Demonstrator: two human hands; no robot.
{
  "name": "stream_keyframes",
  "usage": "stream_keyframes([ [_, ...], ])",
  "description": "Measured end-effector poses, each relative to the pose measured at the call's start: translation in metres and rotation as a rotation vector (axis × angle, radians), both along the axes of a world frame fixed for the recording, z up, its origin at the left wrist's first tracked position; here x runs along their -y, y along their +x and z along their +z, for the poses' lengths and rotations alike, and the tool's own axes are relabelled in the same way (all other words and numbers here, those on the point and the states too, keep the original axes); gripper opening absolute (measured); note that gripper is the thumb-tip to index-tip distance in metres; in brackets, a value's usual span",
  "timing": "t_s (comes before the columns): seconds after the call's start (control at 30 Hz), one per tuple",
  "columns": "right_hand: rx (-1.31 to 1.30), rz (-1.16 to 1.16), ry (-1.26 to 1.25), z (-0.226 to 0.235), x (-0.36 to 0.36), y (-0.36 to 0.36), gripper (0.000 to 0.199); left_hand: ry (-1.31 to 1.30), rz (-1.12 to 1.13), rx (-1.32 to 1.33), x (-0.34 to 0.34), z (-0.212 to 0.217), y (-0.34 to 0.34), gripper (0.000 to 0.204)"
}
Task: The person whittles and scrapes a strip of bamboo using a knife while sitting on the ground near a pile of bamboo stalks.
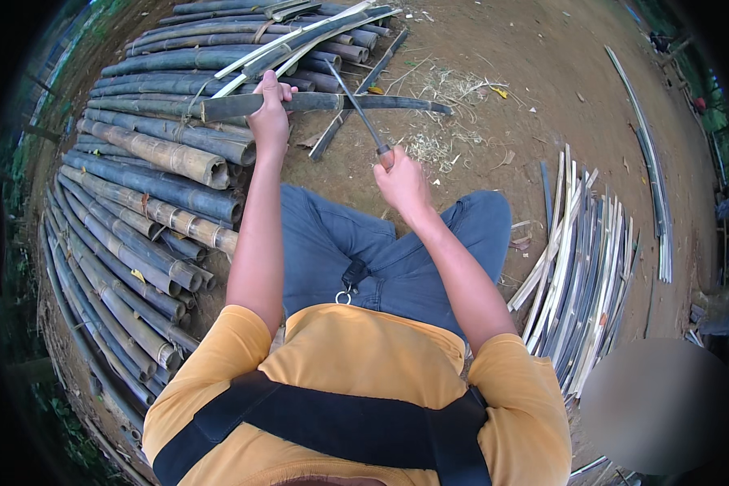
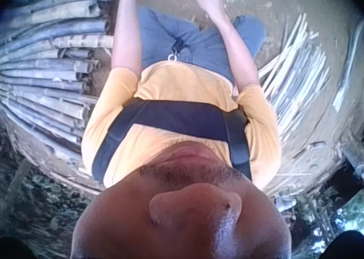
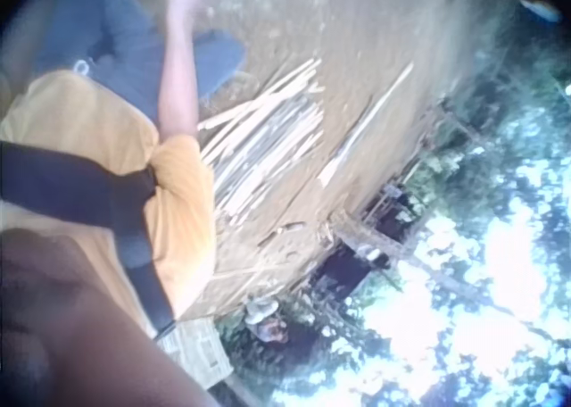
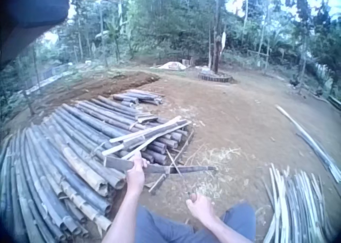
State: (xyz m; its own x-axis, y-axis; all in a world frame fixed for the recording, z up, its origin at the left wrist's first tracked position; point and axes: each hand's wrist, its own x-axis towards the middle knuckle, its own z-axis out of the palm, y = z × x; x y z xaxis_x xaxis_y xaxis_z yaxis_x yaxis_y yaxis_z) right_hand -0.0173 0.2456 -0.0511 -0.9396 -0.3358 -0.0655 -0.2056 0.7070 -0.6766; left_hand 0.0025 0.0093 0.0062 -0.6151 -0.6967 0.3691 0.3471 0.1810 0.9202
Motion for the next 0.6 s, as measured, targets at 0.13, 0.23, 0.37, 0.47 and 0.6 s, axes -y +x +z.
stream_keyframes([
  [0.13, -0.055, -0.062, 0.016, -0.032, -0.023, -0.020, 0.028, -0.019, -0.052, -0.044, -0.018, 0.006, -0.005, 0.050],
  [0.23, -0.063, -0.085, 0.012, -0.021, -0.017, -0.023, 0.027, -0.042, -0.047, -0.045, -0.017, 0.009, -0.007, 0.051],
  [0.37, -0.077, 0.011, 0.024, -0.008, -0.012, -0.003, 0.027, -0.048, -0.065, -0.055, -0.016, 0.008, -0.003, 0.047],
  [0.47, -0.078, -0.101, 0.070, -0.042, -0.029, -0.029, 0.027, -0.029, -0.106, -0.062, -0.024, 0.013, -0.004, 0.045],
  [0.6, -0.072, -0.137, 0.062, -0.052, -0.028, -0.042, 0.027, -0.061, -0.114, -0.058, -0.021, 0.008, 0.000, 0.044],
])
